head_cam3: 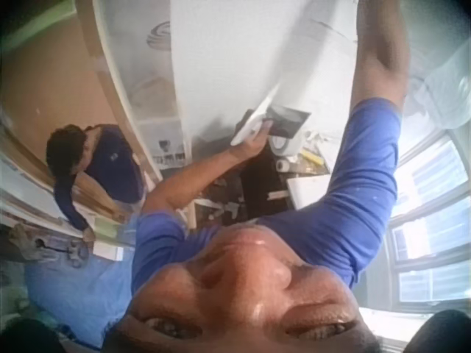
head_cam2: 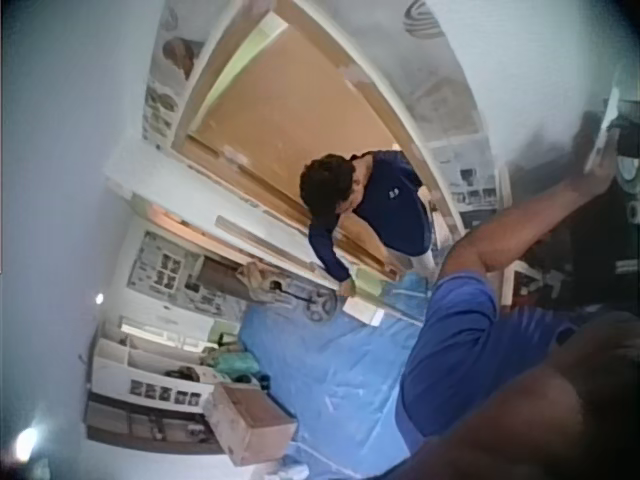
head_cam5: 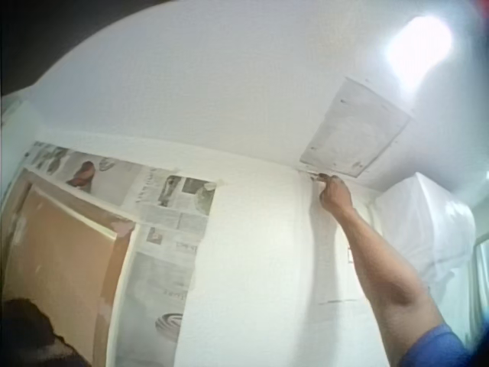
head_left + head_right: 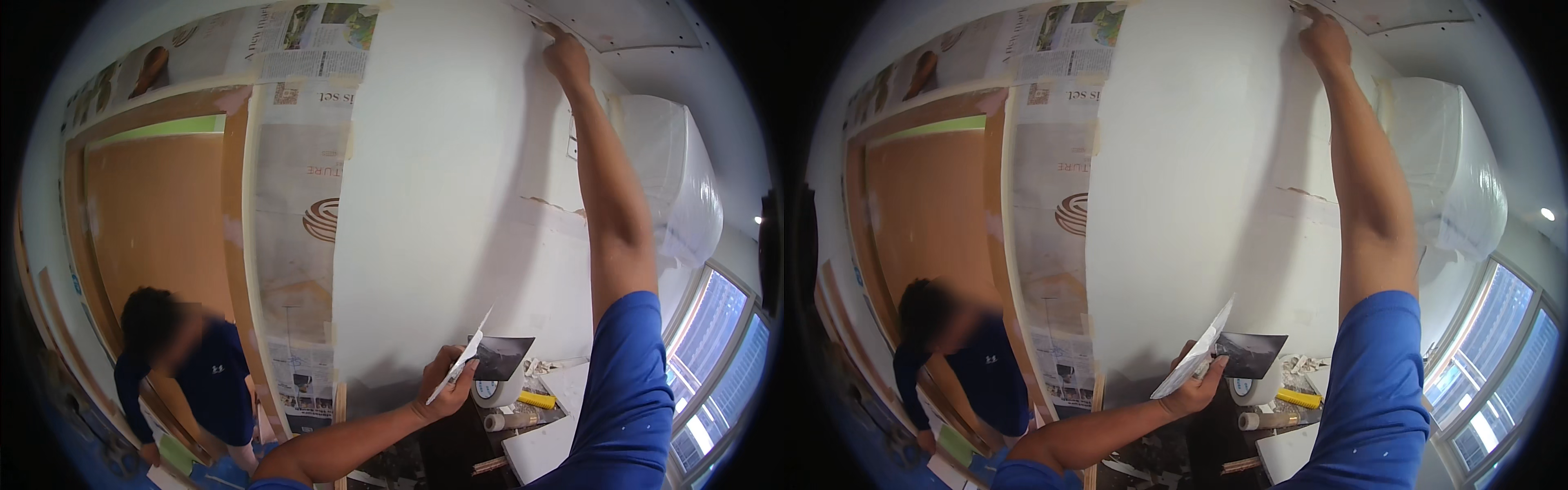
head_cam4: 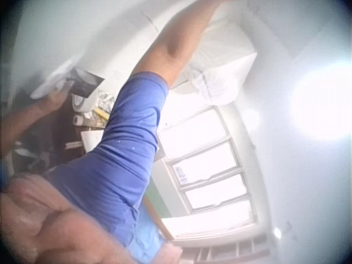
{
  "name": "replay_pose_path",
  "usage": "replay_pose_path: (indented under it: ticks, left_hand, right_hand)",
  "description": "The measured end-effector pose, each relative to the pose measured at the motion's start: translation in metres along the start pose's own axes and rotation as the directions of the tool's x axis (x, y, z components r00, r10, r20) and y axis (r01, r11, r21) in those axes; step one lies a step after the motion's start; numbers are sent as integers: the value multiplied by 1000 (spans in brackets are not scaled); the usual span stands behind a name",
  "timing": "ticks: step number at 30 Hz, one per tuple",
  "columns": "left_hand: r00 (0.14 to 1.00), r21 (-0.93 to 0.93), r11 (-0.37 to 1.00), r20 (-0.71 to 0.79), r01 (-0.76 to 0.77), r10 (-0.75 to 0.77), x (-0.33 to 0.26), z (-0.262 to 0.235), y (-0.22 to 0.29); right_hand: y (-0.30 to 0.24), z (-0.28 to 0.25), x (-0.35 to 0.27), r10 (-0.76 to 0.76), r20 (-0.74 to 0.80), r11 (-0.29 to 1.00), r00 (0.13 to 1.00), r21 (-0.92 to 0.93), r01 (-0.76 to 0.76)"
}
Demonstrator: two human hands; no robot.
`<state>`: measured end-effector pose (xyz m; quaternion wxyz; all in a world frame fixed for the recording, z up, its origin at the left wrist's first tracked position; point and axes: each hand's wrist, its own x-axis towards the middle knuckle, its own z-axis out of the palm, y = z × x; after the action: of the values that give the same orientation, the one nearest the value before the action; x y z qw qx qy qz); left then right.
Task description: The person applies a strip of white tape over a damaged area on a wall, smooths it down, and then uses a putty knife and trowel to spread plaster over the taped section. The person repeatedly applies and smooths the plaster to cover the repair area.
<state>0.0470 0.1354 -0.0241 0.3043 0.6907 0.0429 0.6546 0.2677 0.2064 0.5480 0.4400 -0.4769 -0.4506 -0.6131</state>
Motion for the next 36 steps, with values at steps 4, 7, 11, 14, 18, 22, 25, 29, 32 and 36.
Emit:
replay_pose_path:
  ticks: [4,7,11,14,18,22,25,29,32,36]
  left_hand:
    - [999,-16,999,29,-44,45,7,6,1]
    - [999,18,999,12,-43,43,8,-2,3]
    - [997,26,997,34,-77,76,7,1,-1]
    - [998,6,998,7,-64,64,8,-1,1]
    - [999,-12,999,0,-46,46,10,1,5]
    - [999,-19,999,14,-42,42,7,2,1]
    - [999,4,999,19,-50,50,8,0,2]
    - [1000,15,1000,22,-22,22,8,0,1]
    - [999,-69,997,23,-22,23,4,2,-1]
    - [999,-25,999,29,-25,25,7,2,3]
  right_hand:
    - [41,14,36,-5,2,998,1000,-70,5]
    - [13,11,33,-15,-4,999,1000,-49,14]
    - [23,11,44,-128,2,984,992,-126,127]
    - [15,9,44,-109,28,983,994,-145,112]
    - [12,7,48,-42,58,986,997,-160,50]
    - [14,12,47,-8,44,985,999,-170,16]
    - [14,10,47,-3,60,986,998,-165,13]
    - [6,6,43,40,89,985,995,-168,-24]
    - [4,9,40,-1,72,985,997,-170,13]
    - [26,20,36,-160,22,967,987,-197,161]
